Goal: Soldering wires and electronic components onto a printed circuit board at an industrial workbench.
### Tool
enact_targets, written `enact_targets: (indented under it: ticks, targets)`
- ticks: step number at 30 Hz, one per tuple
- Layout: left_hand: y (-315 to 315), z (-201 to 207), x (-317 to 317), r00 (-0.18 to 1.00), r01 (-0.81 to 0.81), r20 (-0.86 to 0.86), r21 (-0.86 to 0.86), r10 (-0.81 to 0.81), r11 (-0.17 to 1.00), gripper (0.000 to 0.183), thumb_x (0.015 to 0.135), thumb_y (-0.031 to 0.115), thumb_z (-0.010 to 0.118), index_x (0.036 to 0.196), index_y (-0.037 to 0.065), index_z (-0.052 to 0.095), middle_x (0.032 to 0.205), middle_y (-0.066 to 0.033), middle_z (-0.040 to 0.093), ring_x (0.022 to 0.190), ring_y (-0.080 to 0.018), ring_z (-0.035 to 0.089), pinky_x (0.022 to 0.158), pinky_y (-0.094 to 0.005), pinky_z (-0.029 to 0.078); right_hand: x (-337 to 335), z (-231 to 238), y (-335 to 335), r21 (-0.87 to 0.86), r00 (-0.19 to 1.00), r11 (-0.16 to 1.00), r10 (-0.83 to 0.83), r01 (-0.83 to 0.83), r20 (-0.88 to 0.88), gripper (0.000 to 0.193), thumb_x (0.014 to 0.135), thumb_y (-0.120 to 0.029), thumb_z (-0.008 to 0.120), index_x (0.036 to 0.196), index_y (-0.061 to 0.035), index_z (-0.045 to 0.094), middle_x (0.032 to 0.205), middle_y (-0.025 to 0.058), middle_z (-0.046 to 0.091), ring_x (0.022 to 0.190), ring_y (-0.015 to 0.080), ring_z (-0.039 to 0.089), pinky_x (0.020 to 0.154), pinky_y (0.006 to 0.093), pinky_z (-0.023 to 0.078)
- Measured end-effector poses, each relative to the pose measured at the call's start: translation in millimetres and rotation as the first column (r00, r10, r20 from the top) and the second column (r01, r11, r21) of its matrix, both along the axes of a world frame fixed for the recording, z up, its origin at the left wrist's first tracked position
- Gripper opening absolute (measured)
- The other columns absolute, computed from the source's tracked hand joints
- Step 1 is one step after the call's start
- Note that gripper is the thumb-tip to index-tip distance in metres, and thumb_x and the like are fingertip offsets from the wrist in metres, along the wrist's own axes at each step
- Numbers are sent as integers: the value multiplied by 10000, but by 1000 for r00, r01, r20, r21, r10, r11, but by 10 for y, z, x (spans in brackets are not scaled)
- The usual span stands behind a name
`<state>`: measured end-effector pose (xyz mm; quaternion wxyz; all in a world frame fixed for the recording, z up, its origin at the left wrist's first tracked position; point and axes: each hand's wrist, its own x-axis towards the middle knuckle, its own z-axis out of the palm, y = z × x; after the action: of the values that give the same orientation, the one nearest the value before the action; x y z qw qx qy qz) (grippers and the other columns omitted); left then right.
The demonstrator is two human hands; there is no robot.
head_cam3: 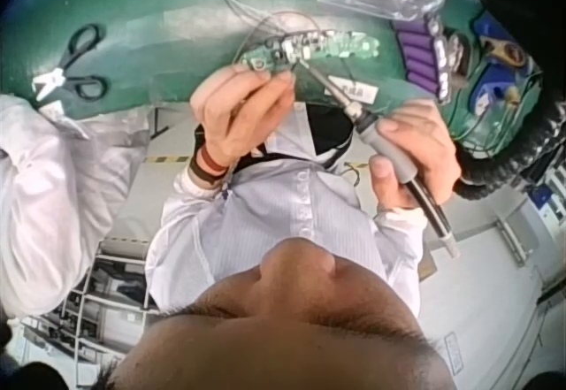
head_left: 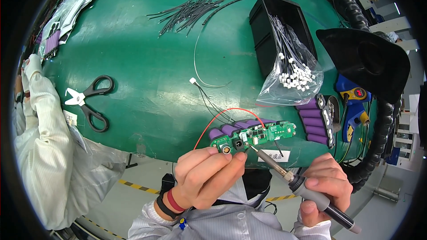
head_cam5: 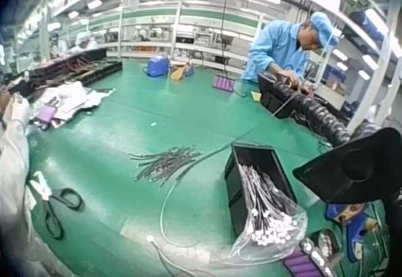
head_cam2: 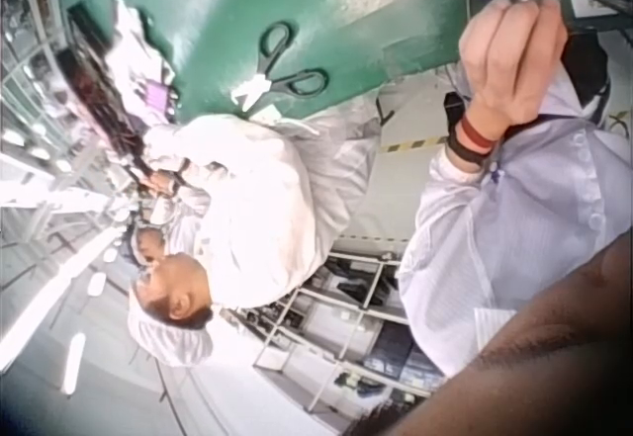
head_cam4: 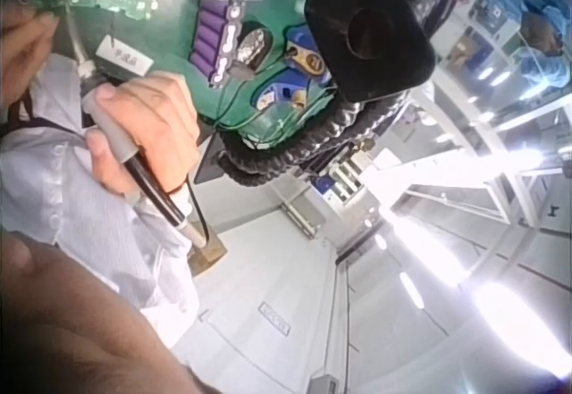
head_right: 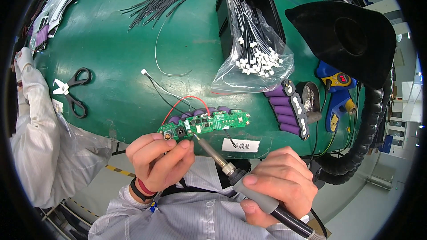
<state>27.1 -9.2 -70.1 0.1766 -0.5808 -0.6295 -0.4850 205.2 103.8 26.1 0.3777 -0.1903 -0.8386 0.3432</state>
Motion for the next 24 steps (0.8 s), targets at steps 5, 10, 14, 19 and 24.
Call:
enact_targets:
  ticks: [5, 10, 14, 19, 24]
  targets:
    - [20, 2, 8, 1000, -5, 3, 13, 5, 1000, 345, 679, 68, 868, 1009, 100, 770, 1041, -13, 593, 931, -192, 559, 740, -279, 515, 3, -1, 2, -7, 1000, 1000, -2, 2, -11, 310, 827, -247, 802, 969, -7, 665, 764, 68, 683, 634, 219, 650, 585, 352, 501]
    - [-4, -14, 12, 1000, -4, 8, 8, 4, 1000, 358, 678, 80, 879, 1016, 113, 766, 1042, 2, 594, 968, -194, 551, 746, -284, 511, 8, 3, 3, -5, 1000, 1000, 1, -1, -6, 313, 826, -248, 803, 974, -9, 665, 763, 68, 683, 633, 219, 650, 583, 353, 501]
    - [-6, -51, 22, 1000, -7, 12, 23, 7, 1000, 353, 678, 81, 879, 1010, 123, 765, 1044, 10, 595, 983, -194, 547, 753, -286, 508, 14, 2, 4, -2, 1000, 1000, 4, -4, 5, 318, 825, -252, 805, 977, -10, 665, 764, 67, 682, 636, 219, 650, 586, 354, 503]
    - [-4, -85, 17, 1000, 4, 16, 47, -5, 999, 348, 675, 81, 883, 998, 131, 764, 1034, 16, 594, 995, -195, 544, 755, -287, 503, 12, -16, 2, 5, 1000, 1000, 5, -5, -2, 321, 824, -254, 805, 973, -6, 665, 757, 70, 681, 626, 218, 646, 577, 351, 499]
    - [2, -90, 25, 999, -42, 11, 50, 41, 998, 390, 656, 107, 897, 1021, 155, 766, 1032, 17, 560, 973, -186, 523, 750, -266, 479, 9, -31, -2, 15, 999, 1000, -2, 2, -40, 329, 820, -259, 804, 949, 7, 661, 736, 79, 675, 609, 218, 639, 557, 346, 489]
